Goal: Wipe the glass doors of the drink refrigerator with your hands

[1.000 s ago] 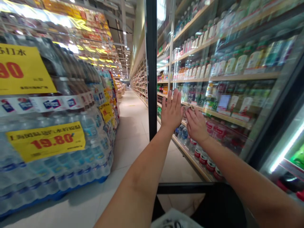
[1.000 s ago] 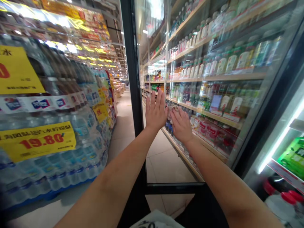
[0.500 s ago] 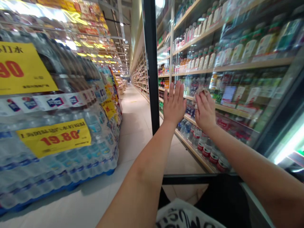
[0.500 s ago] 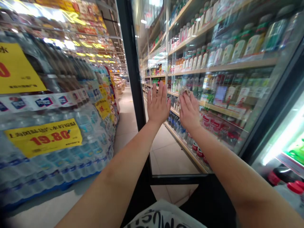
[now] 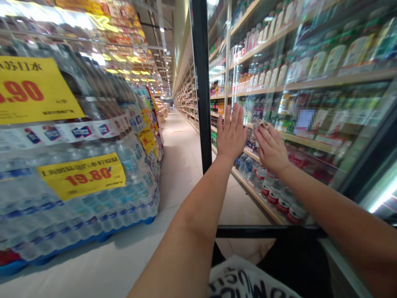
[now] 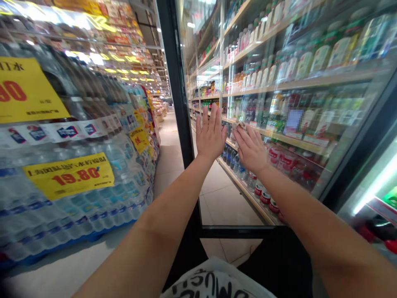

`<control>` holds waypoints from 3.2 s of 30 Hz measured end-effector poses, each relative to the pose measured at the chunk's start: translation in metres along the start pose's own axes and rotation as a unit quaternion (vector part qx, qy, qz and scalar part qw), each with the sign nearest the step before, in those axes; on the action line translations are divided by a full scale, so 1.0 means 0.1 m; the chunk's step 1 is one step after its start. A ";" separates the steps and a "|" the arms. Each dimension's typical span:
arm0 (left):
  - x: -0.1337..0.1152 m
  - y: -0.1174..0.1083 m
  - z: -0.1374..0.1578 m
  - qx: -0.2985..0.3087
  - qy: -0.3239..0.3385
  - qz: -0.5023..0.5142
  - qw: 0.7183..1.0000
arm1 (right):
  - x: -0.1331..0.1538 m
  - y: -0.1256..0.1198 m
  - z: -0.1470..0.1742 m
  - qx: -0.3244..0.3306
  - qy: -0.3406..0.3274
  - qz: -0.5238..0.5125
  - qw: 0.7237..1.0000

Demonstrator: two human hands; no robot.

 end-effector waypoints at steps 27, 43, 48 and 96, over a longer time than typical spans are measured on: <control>0.07 -0.05 -0.04 -0.072 0.027 0.037 0.996 | -0.22 -0.07 -0.26 0.012 0.079 0.018 0.997; 0.07 -0.06 -0.03 -0.079 0.030 0.010 0.996 | 0.08 0.05 -0.09 -0.020 -0.009 0.016 1.000; 0.08 -0.07 -0.02 -0.081 0.050 0.009 0.995 | -0.06 -0.05 -0.28 -0.057 0.087 -0.009 0.995; -0.20 -0.33 -0.70 -0.044 0.138 -0.065 0.987 | -1.51 -0.28 0.43 -0.088 0.252 0.081 0.960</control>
Point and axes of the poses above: each hand's wrist, its own z-axis away from the middle knuckle, its own y-axis out of the palm, x = y × z, the point moved 10 cm from there along -z, towards the middle knuckle, and after that the axes turned 6 degrees about x, right-handed, at the moved point
